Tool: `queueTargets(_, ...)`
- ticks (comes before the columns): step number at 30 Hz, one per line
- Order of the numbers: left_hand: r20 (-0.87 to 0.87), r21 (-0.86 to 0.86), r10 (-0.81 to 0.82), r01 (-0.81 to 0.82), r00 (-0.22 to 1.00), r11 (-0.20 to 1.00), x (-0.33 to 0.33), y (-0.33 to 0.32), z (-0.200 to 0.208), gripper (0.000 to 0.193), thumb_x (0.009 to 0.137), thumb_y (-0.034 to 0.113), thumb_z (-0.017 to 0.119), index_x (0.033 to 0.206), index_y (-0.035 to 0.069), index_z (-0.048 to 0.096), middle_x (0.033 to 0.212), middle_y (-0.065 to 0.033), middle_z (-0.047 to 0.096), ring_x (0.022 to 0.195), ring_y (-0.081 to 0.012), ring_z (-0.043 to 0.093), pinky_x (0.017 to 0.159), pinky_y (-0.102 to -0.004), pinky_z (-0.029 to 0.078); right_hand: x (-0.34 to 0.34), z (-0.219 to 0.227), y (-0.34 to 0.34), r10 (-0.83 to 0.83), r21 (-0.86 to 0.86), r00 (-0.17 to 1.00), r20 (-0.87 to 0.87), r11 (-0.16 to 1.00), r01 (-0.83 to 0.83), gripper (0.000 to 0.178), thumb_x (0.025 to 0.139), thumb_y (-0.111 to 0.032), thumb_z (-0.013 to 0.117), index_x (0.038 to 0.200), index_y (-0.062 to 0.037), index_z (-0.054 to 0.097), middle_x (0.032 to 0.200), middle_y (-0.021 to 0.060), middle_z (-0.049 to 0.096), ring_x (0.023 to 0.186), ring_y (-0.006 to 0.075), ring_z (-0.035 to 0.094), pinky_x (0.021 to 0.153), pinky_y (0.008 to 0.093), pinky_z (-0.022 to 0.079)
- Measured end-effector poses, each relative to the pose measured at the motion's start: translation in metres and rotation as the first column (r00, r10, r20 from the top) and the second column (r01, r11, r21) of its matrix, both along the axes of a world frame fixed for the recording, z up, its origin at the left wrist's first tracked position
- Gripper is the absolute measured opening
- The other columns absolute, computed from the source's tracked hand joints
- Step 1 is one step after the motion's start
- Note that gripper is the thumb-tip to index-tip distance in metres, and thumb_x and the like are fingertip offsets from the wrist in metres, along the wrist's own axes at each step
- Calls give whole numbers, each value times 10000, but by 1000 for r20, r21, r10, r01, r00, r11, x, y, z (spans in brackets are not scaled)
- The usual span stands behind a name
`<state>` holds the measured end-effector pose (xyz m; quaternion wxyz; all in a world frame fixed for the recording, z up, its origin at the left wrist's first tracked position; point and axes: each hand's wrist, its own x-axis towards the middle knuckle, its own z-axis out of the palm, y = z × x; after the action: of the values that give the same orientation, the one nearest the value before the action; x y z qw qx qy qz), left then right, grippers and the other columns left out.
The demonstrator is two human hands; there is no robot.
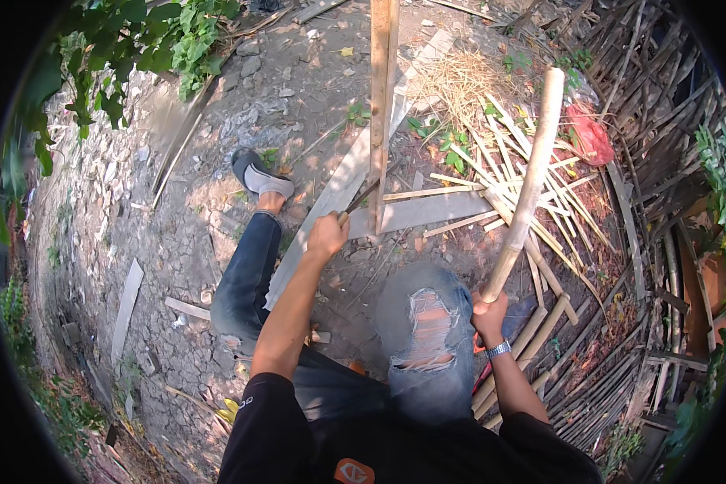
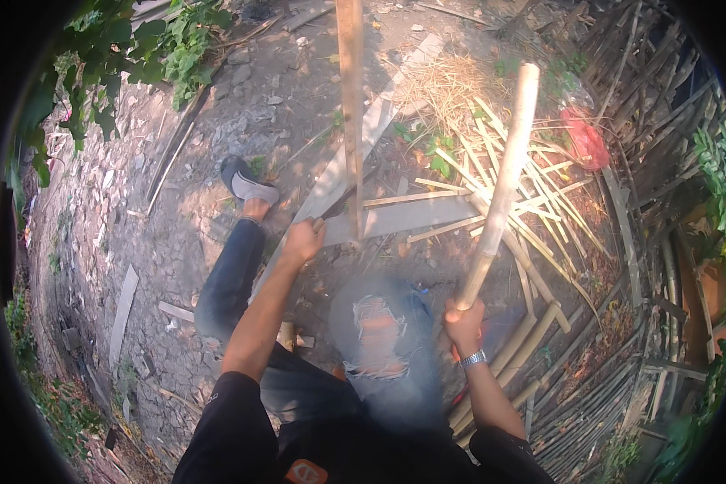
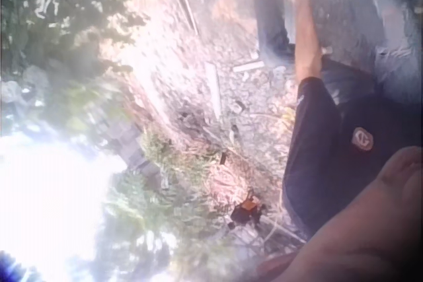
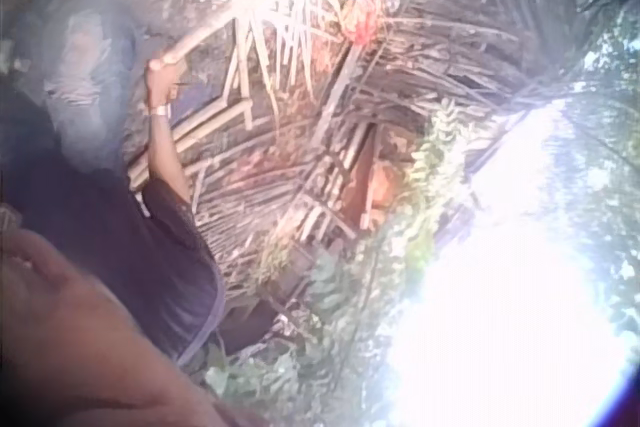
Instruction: The person sits on the ground and uses a machete and a wooden stick to split a piece of bamboo into thin strips. They repeatedly strike the machete blade with the stick to drive it through the bamboo, separating it into smaller pieces.
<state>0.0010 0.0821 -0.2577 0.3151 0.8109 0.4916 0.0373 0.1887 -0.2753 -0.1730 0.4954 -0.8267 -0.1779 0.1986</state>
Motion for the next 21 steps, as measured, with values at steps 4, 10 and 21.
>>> queueTargets(4,-34,9,-41,41,999,999,3,-9,2,379,937,347,644,1045,-14,681,993,-305,703,1002,-486,670,889,-539,532,4,-48,-36,272,-286,934,-230,899,-332,163,781,-96,719,769,36,625,599,90,616,473,191,605,452,345,474)
queueTargets(10,59,13,11,-12,998,1000,2,-18,-16,377,937,325,642,1003,-45,665,950,-332,685,984,-498,660,857,-543,528,6,-12,-39,6,-259,984,-178,965,-52,129,783,-47,712,796,4,594,632,52,605,498,176,588,473,343,478)
queueTargets(21,-79,35,-102,105,992,994,15,-27,-12,345,941,343,648,1027,13,695,998,-272,721,978,-458,693,879,-530,552,-7,-116,-50,194,-301,978,-78,931,-208,88,835,-64,604,880,12,603,681,65,598,539,199,598,482,359,464)
